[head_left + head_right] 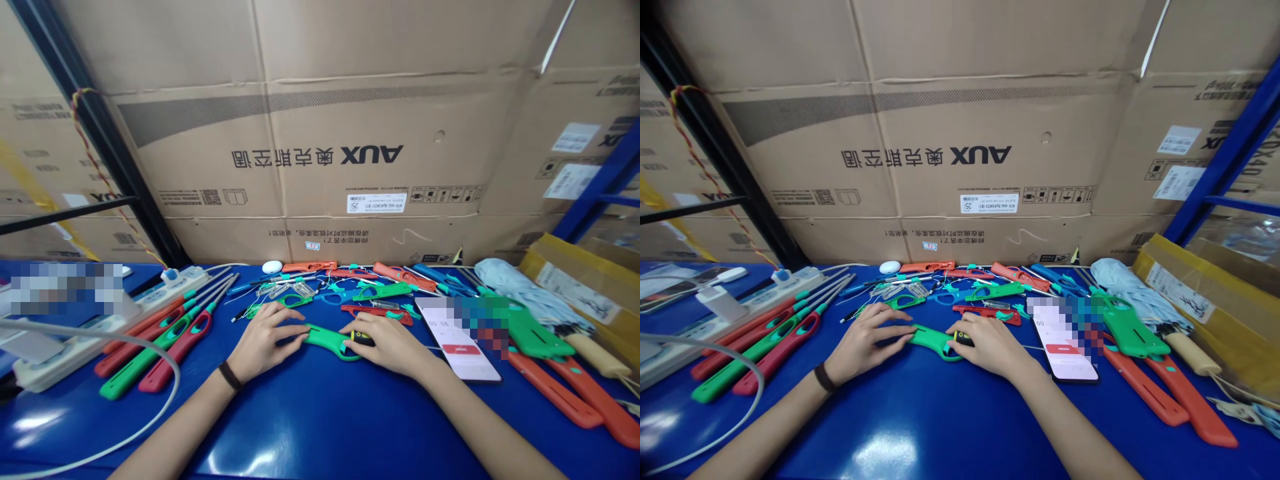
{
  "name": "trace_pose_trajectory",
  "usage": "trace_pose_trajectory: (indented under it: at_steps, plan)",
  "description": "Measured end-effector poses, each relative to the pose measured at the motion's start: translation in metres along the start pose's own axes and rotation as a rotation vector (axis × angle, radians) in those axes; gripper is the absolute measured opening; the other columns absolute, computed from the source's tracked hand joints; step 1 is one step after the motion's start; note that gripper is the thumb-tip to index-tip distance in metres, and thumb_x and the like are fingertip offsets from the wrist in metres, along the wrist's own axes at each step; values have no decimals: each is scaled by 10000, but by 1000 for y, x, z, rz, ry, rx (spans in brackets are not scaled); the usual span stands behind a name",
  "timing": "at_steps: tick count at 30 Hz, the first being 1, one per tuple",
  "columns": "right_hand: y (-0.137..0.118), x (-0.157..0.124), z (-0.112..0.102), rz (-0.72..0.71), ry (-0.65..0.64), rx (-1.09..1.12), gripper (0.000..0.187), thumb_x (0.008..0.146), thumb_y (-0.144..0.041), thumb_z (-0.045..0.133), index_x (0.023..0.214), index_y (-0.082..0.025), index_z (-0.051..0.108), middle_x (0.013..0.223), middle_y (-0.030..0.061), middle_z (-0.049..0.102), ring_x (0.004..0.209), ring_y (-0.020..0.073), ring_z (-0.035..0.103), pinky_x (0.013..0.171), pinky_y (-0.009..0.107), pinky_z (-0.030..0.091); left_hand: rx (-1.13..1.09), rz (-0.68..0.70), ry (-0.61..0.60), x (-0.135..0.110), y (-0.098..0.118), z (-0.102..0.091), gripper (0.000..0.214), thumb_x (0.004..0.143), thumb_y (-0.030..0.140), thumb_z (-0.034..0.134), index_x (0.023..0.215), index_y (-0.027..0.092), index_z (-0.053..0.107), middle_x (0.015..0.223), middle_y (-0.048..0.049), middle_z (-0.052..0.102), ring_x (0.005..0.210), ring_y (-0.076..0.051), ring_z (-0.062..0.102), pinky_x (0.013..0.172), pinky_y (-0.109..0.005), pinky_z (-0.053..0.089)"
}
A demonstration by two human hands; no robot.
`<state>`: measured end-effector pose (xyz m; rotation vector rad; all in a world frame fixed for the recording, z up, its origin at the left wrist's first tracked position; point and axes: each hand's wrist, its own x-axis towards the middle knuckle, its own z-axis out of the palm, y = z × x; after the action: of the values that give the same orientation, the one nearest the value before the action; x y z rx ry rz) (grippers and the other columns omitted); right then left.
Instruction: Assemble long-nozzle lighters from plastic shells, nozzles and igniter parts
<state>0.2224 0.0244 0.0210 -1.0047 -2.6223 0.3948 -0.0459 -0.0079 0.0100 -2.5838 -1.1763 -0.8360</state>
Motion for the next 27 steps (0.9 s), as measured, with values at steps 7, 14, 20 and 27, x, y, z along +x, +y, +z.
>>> trace_pose_trajectory:
  at_steps: [7,14,20,27]
  plan:
    - [-2,1,-3,-39,222,81,223,911,-347,495,1070,-257,623,1051,22,683,931,202,651,782,302,474,-22,-28,9,0,-1,1,182,838,346,621,978,266,707,984,-12,720,874,-188,622,814,-342,466]
    - [-39,36,-20,-56,608,356,165,919,-363,471,923,-228,566,803,-4,652,678,144,615,664,258,446,-61,-8,46,-1,-3,4,203,827,340,635,998,253,700,1017,-17,721,926,-200,645,890,-366,481]
    - [-81,84,-27,-172,699,602,186,921,-364,454,864,-213,545,747,-17,577,636,114,540,593,227,399,42,84,74,-4,-3,5,206,832,334,625,1000,246,705,1002,-11,730,897,-218,643,846,-388,513]
    - [-90,114,-14,-184,729,1019,228,908,-430,462,814,-225,498,564,-69,409,438,79,366,425,202,319,-59,-48,33,-3,-3,7,287,806,374,644,1051,229,679,1001,-38,726,905,-229,645,840,-387,504]
